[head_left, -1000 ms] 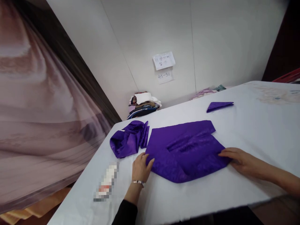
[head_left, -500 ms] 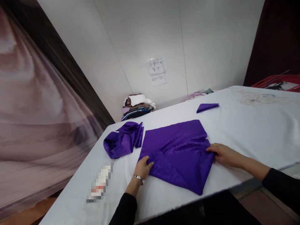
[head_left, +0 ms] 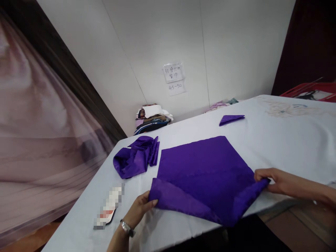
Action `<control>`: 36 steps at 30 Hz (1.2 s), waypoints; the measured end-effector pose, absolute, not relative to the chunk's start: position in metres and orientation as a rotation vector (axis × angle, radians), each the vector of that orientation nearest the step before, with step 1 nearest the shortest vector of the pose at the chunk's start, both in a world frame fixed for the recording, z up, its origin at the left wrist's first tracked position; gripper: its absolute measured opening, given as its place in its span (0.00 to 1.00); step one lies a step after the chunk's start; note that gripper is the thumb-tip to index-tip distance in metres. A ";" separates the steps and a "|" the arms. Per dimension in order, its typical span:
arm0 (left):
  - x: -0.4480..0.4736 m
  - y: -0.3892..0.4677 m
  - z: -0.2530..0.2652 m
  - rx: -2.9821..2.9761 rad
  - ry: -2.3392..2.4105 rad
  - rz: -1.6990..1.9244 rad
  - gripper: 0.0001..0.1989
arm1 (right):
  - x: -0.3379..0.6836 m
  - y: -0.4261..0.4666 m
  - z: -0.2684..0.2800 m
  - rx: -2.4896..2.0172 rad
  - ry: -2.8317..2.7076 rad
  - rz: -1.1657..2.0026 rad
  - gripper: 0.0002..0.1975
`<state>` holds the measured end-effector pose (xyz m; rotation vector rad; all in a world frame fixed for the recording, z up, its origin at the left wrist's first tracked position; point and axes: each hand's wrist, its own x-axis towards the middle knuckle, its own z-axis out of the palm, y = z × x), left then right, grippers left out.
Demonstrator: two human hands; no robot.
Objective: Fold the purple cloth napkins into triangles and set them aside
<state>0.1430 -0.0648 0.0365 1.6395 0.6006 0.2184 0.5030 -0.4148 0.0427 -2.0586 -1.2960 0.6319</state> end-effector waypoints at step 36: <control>0.319 0.047 -0.003 2.317 1.654 0.449 0.14 | 0.653 -0.261 -0.038 -2.169 -0.773 0.104 0.21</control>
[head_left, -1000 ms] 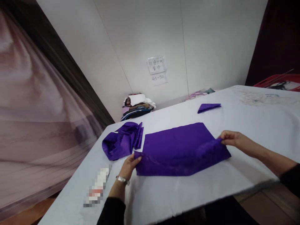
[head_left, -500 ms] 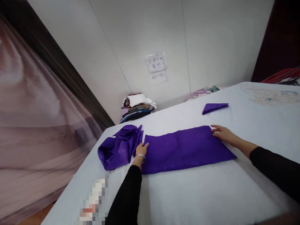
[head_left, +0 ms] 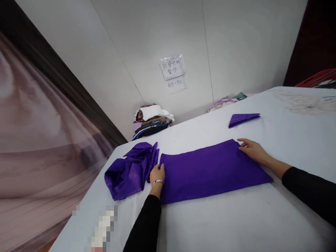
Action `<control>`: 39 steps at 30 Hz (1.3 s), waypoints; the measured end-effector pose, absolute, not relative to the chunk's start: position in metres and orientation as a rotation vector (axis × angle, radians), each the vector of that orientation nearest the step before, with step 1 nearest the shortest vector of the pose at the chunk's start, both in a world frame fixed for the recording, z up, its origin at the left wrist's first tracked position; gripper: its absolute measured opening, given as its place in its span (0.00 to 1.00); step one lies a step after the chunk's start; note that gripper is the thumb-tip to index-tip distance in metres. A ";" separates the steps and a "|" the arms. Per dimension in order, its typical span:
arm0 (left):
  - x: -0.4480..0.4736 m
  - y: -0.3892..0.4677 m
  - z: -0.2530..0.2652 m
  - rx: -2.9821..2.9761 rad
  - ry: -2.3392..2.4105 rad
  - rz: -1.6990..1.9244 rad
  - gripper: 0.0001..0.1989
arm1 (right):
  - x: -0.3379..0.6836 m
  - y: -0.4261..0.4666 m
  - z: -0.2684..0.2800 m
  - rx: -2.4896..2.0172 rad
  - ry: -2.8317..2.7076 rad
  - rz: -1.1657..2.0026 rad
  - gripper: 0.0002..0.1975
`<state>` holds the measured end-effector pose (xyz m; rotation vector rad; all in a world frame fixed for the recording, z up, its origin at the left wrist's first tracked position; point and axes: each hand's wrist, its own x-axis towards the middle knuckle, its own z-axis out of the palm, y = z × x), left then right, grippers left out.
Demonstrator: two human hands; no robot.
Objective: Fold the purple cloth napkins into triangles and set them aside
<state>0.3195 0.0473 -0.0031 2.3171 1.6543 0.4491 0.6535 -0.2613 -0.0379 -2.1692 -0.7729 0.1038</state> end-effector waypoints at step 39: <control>0.304 0.053 0.003 2.370 1.674 0.348 0.14 | 0.636 -0.273 -0.019 -2.588 -0.950 0.048 0.21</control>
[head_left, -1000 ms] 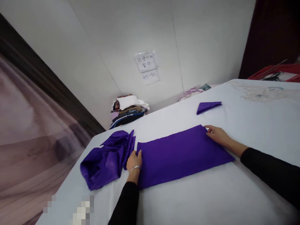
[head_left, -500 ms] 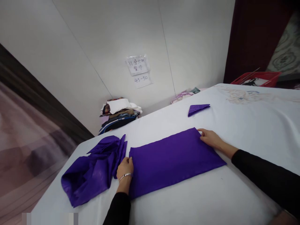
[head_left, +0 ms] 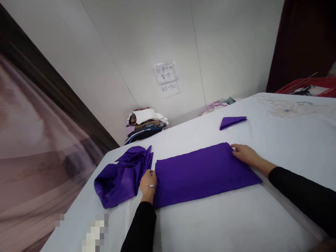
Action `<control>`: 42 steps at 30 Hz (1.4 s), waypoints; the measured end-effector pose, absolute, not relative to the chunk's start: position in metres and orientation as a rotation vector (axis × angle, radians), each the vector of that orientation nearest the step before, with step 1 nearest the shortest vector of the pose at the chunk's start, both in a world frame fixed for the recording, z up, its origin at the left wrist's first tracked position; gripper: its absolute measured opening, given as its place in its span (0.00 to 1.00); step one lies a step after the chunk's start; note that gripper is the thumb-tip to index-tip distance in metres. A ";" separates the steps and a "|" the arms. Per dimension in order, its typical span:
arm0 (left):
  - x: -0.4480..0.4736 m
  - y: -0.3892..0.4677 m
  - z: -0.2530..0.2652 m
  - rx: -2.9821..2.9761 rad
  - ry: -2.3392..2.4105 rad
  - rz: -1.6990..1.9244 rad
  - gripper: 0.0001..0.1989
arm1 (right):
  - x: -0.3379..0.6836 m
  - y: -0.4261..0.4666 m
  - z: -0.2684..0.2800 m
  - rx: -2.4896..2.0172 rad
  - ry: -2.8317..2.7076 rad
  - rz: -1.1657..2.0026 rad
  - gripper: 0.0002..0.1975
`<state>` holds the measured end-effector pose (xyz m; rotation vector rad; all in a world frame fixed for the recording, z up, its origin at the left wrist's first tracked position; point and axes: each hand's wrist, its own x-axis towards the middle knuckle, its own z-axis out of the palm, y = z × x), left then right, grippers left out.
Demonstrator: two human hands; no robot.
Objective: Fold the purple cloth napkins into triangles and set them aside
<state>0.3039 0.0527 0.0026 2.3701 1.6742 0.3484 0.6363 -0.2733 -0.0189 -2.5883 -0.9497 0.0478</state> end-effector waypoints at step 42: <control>0.228 -0.029 -0.010 2.395 1.574 0.508 0.08 | 0.536 -0.323 -0.066 -2.291 -1.615 0.074 0.31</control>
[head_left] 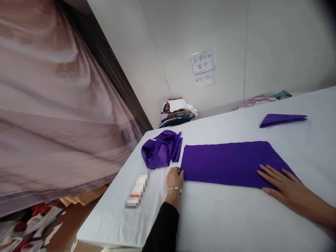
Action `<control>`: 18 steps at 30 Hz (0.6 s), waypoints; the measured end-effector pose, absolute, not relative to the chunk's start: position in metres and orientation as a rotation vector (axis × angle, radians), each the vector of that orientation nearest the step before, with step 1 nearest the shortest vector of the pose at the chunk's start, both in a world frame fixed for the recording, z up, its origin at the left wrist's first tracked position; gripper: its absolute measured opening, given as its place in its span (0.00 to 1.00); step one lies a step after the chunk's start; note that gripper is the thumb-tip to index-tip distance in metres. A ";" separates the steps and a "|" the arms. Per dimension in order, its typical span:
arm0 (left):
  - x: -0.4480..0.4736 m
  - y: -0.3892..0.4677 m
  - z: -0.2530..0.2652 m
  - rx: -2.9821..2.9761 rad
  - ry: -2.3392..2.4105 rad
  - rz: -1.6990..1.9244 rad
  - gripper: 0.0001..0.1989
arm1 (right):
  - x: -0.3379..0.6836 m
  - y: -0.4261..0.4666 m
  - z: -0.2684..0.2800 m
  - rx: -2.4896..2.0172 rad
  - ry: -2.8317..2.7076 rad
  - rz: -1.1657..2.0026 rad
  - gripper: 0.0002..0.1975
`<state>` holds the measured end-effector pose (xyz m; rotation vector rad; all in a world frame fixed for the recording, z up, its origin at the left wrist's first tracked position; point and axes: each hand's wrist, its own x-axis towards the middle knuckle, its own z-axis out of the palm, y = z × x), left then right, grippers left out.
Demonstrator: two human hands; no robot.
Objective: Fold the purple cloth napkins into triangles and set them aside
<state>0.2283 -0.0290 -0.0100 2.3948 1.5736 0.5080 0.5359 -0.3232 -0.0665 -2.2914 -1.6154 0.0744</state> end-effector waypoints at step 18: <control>0.222 -0.038 -0.010 2.044 1.453 0.776 0.10 | 0.539 -0.325 -0.070 -2.367 -1.758 -0.114 0.34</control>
